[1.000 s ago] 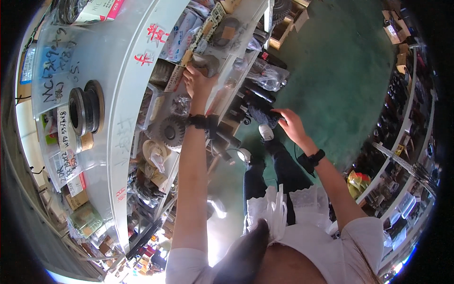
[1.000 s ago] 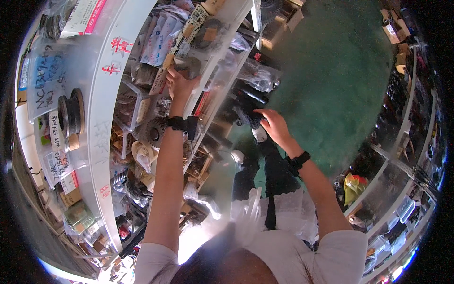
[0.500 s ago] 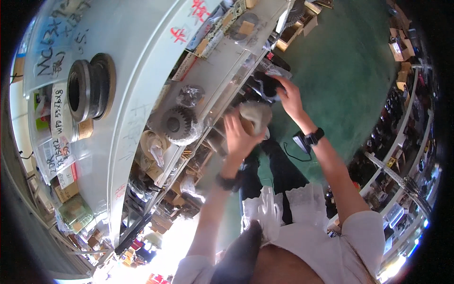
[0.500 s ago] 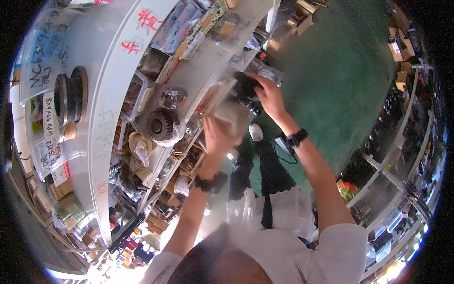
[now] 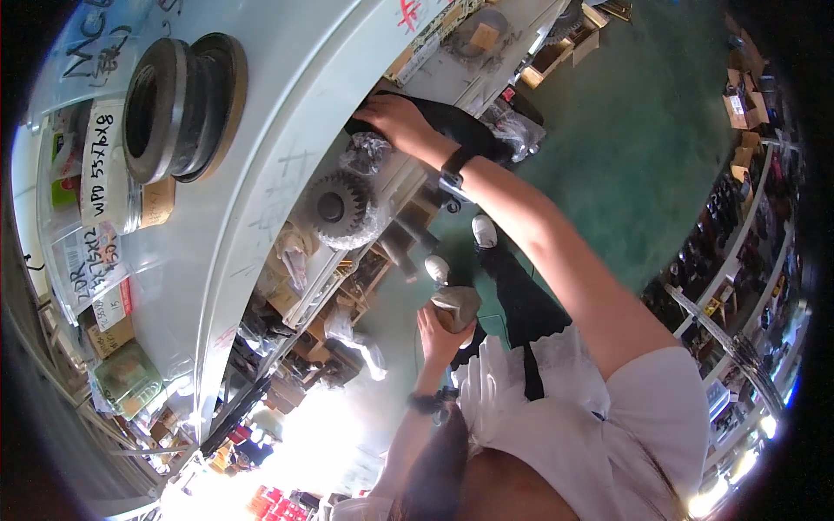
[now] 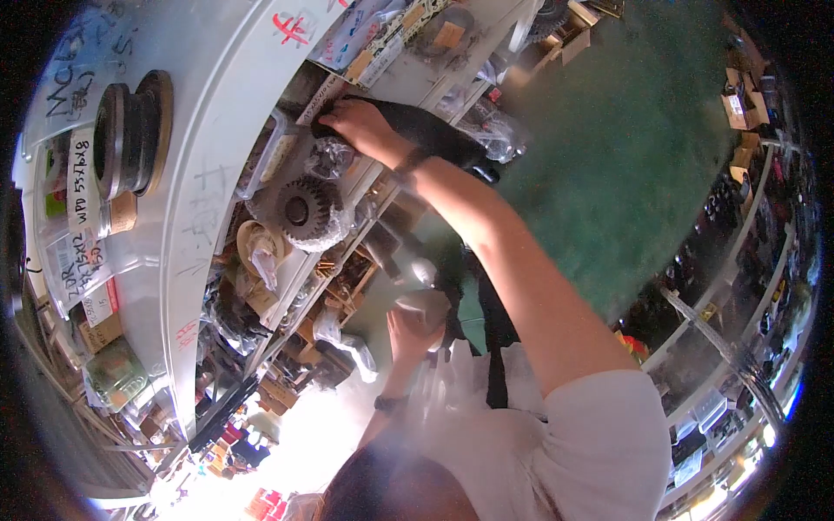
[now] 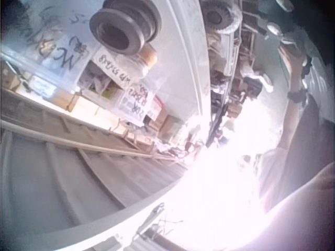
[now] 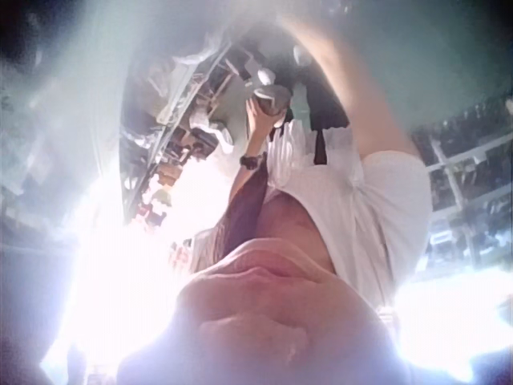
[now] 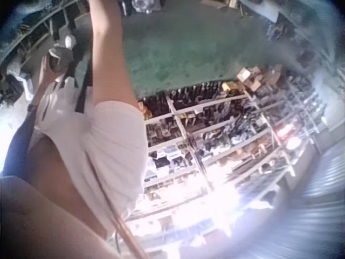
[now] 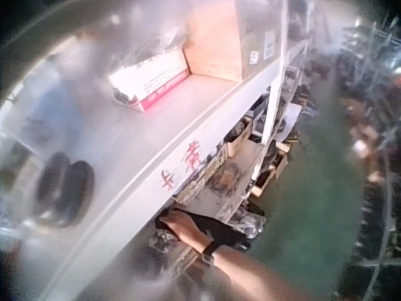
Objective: The person wipes a dark plastic component with a black cloth, then removes a metal gear from a container and places it onto a shelf.
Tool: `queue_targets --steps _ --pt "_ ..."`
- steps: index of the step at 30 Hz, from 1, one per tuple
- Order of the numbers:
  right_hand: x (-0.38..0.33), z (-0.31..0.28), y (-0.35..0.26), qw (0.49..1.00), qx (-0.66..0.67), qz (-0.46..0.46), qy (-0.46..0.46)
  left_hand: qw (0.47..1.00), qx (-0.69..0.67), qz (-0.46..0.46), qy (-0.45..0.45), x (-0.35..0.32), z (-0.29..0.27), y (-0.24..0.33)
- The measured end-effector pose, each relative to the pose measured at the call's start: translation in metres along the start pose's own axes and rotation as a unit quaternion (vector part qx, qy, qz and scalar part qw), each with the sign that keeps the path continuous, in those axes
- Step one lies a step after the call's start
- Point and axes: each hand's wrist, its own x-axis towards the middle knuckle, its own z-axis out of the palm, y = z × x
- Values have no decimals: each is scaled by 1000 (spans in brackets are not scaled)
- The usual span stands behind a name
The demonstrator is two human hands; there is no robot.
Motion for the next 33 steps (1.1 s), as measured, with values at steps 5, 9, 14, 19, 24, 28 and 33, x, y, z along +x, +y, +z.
queue_targets --steps 5,9,14,19,24,28,33 --pt "-19 -15 4 991 -65 -45 -112 998 -53 -3 20 9 -13 13" --pt "-46 -42 6 981 -115 56 -144 999 -45 15 18 18 -12 16" --pt "-54 -61 40 969 -201 146 9 996 -86 10 24 20 -14 28" --pt "-33 -39 33 950 -244 194 23 997 -76 -8 -17 10 -3 16" --pt "-43 -29 -8 986 -53 112 -109 997 -45 -40 -44 -2 -10 16" --pt "-38 -25 -1 993 -56 -43 -96 997 -19 -33 -65 -1 -18 16" --pt "-11 7 8 979 -182 -11 -88 999 -35 3 -25 -2 -14 -1"
